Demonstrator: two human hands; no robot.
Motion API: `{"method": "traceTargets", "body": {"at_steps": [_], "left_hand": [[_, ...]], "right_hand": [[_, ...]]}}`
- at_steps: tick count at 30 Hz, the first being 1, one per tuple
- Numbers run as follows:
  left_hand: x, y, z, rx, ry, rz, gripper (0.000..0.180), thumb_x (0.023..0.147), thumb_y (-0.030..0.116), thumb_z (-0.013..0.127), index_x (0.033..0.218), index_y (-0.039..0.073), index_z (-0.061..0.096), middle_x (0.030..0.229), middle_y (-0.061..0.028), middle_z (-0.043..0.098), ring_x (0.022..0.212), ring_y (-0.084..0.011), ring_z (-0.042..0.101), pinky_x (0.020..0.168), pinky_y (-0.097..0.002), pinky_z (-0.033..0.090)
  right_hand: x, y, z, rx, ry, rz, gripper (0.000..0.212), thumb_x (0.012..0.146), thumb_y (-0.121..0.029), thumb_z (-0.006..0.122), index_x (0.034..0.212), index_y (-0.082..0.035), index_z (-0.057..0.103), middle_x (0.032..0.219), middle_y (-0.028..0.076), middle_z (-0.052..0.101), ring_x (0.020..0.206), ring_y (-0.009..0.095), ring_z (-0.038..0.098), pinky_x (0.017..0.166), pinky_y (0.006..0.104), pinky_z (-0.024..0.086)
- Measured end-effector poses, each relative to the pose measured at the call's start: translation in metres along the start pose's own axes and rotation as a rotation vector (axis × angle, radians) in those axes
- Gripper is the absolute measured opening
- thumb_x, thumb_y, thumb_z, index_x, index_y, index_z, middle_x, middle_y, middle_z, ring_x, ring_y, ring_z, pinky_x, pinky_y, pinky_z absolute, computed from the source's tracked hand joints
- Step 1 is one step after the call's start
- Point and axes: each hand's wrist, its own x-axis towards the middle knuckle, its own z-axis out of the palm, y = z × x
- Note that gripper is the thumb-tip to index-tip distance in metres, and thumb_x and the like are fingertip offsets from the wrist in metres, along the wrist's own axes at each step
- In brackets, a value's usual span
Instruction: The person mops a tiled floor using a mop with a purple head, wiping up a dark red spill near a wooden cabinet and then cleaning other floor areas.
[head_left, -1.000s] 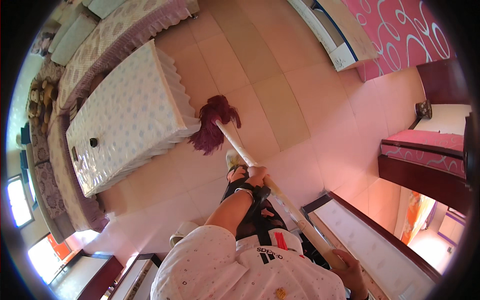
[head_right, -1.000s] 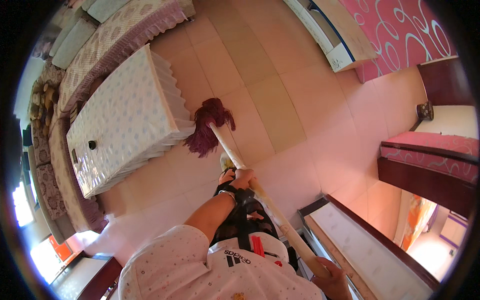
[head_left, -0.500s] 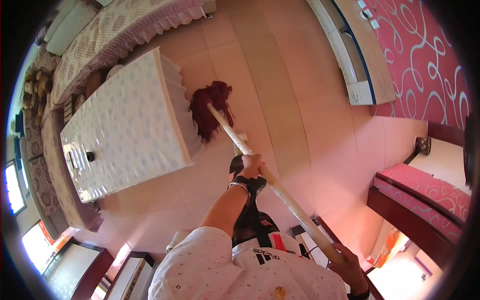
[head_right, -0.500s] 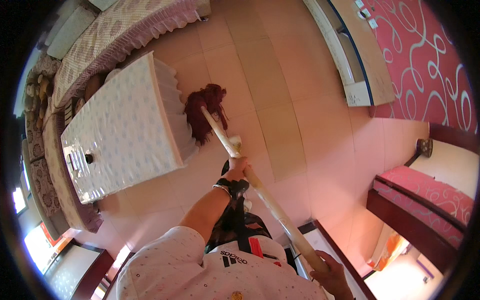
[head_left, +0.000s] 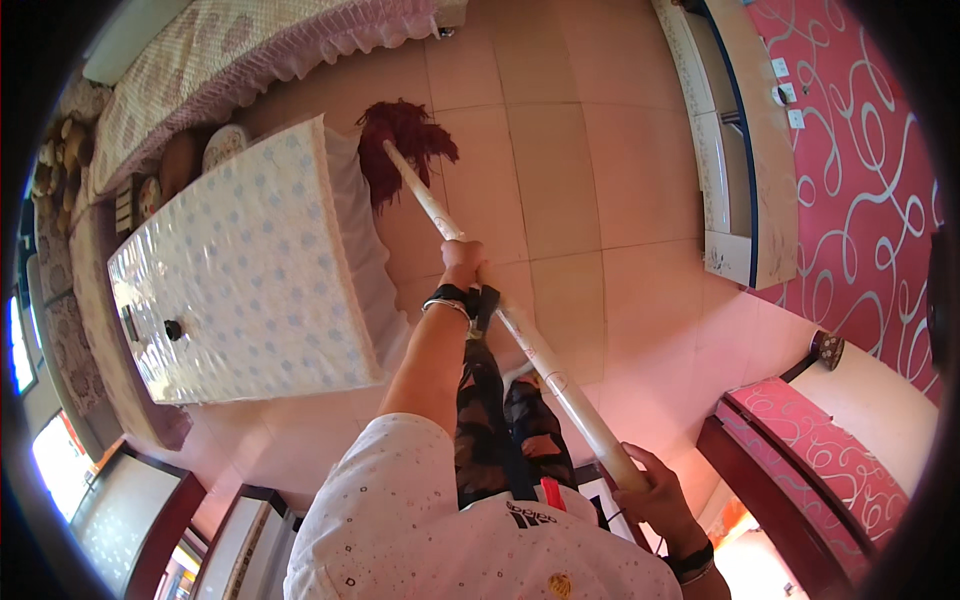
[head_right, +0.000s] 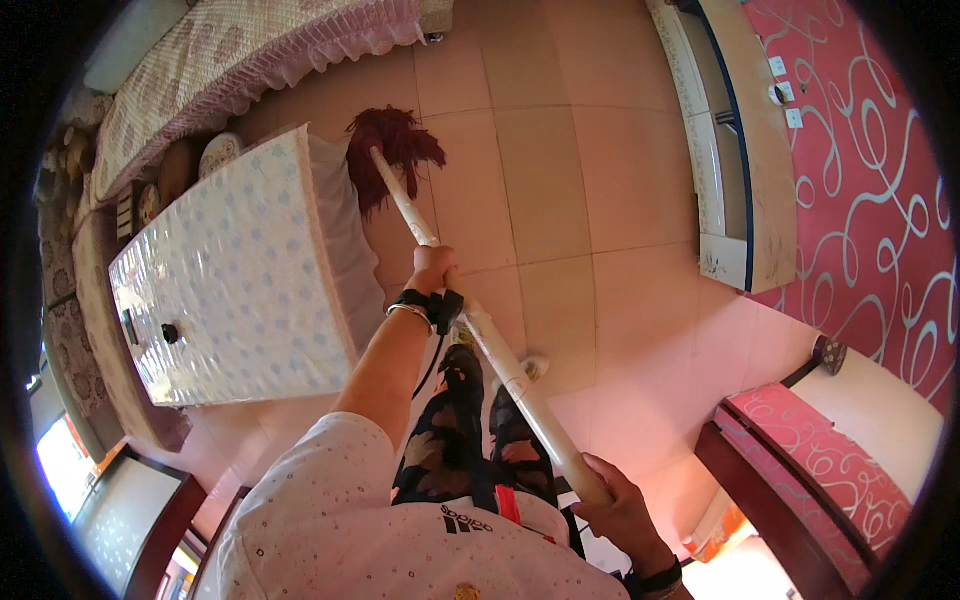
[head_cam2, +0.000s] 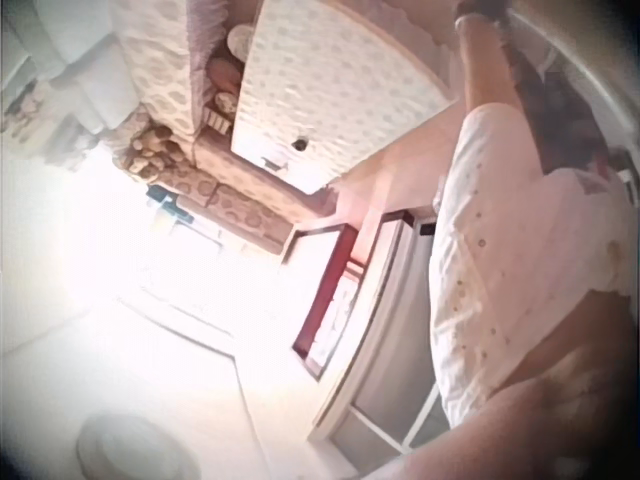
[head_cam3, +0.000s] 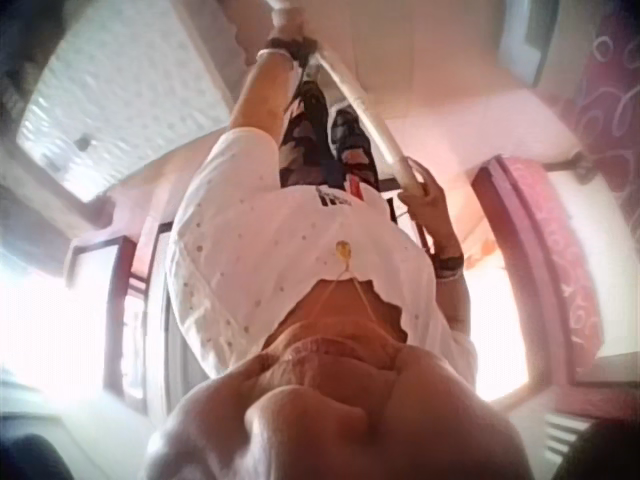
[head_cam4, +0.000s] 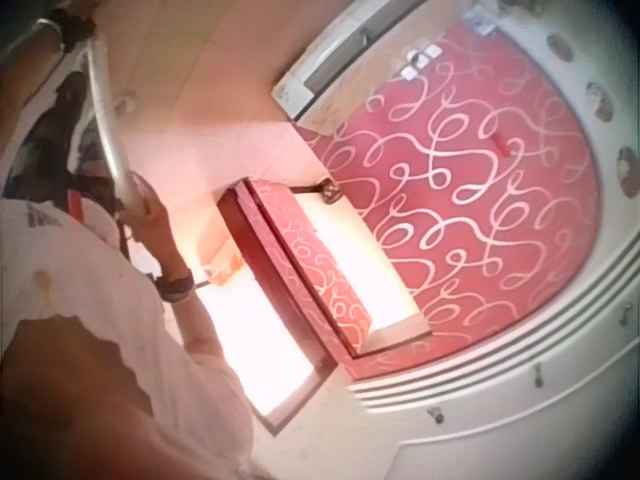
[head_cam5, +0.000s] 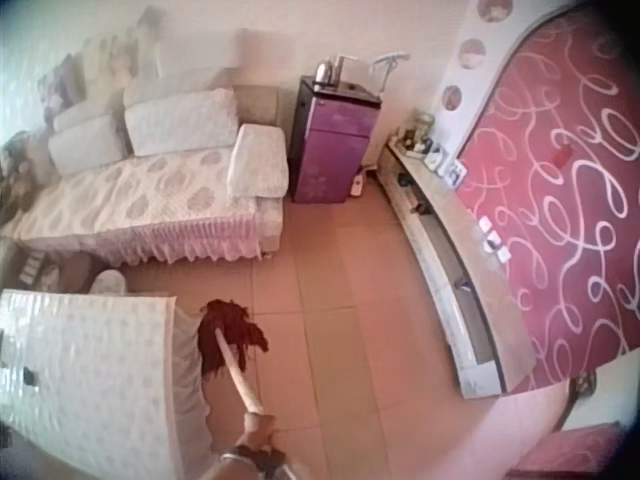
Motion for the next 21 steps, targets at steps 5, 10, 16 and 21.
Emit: {"method": "traceTargets", "body": {"at_steps": [5, 10, 16, 21], "left_hand": [[-0.038, 0.045, -0.003, -0.145, 0.134, -0.033, 0.015, 0.069, 0.002, 0.056, 0.080, -0.007, 0.050, 0.071, -0.0143, 0.055, 0.059, -0.0237, 0.056, 0.048, -0.0355, 0.044], [-0.065, 0.045, 0.009, -0.301, 0.069, -0.042, 0.010, 0.074, 0.008, 0.056, 0.075, 0.000, 0.050, 0.066, -0.0074, 0.052, 0.059, -0.0210, 0.053, 0.049, -0.0345, 0.043], [-0.087, -0.023, 0.075, -0.093, -0.080, 0.090, 0.024, 0.061, 0.011, 0.063, 0.082, 0.008, 0.053, 0.073, -0.0046, 0.056, 0.070, -0.0201, 0.056, 0.060, -0.0342, 0.046], [-0.103, -0.066, 0.133, -0.157, -0.175, 0.256, 0.048, 0.045, 0.020, 0.072, 0.090, 0.013, 0.056, 0.082, -0.0073, 0.060, 0.082, -0.0249, 0.057, 0.066, -0.0377, 0.046]], "right_hand": [[-0.004, -0.028, -0.011, -0.169, 0.004, 0.018, 0.065, 0.066, 0.002, 0.064, 0.126, -0.007, 0.038, 0.074, 0.004, 0.056, 0.053, 0.007, 0.049, 0.044, 0.0213, 0.041], [-0.019, -0.056, -0.053, -0.429, 0.012, -0.041, 0.067, 0.063, -0.005, 0.069, 0.124, -0.008, 0.041, 0.079, 0.008, 0.059, 0.060, 0.008, 0.054, 0.051, 0.0226, 0.045], [-0.056, -0.109, -0.135, -0.793, -0.025, -0.097, 0.067, 0.064, 0.001, 0.068, 0.125, -0.005, 0.040, 0.081, 0.009, 0.057, 0.069, 0.013, 0.053, 0.060, 0.0265, 0.043], [-0.083, -0.149, -0.174, -0.712, 0.015, -0.176, 0.058, 0.060, 0.004, 0.066, 0.116, -0.003, 0.050, 0.074, 0.004, 0.058, 0.062, 0.009, 0.054, 0.055, 0.0219, 0.045]]}}
